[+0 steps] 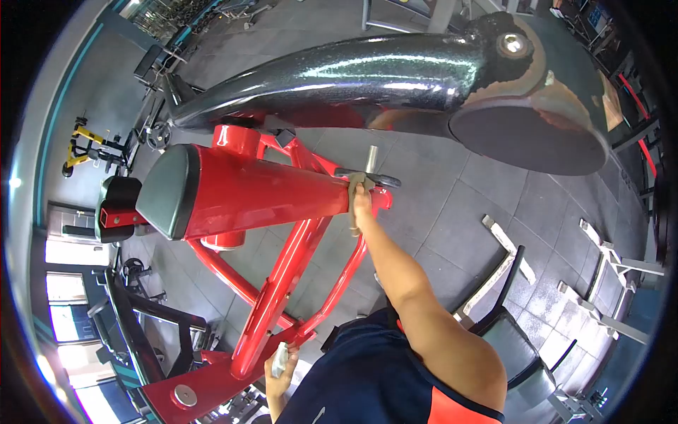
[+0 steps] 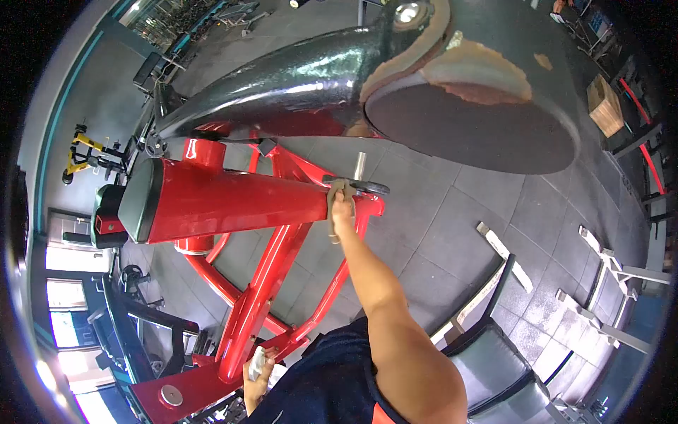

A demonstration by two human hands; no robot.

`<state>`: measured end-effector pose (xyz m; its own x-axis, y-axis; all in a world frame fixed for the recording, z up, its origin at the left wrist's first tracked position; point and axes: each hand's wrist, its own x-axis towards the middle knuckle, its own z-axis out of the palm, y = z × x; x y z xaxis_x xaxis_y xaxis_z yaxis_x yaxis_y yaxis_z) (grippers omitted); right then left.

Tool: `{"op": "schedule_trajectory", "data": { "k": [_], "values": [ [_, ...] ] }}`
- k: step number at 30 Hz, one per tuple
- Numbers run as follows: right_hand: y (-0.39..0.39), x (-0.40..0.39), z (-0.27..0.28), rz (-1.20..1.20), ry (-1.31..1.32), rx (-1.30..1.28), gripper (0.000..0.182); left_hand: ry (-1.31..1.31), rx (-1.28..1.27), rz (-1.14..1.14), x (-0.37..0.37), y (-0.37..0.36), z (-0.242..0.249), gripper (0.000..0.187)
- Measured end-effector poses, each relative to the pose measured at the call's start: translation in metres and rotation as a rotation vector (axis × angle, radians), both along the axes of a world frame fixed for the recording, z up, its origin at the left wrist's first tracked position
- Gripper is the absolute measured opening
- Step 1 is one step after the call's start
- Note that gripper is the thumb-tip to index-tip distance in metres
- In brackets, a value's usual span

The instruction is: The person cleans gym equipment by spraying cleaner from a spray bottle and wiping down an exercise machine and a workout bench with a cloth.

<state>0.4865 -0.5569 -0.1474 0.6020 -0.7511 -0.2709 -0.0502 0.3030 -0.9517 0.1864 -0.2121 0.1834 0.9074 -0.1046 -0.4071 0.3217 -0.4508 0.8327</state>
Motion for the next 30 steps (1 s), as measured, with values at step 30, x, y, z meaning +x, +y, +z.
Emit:
{"op": "schedule_trajectory", "data": {
  "k": [30],
  "values": [
    [0.205, 0.012, 0.171, 1.655, 0.412, -1.378, 0.039, 0.045, -0.055, 0.002, -0.053, 0.126, -0.034, 0.023]
  ]
}}
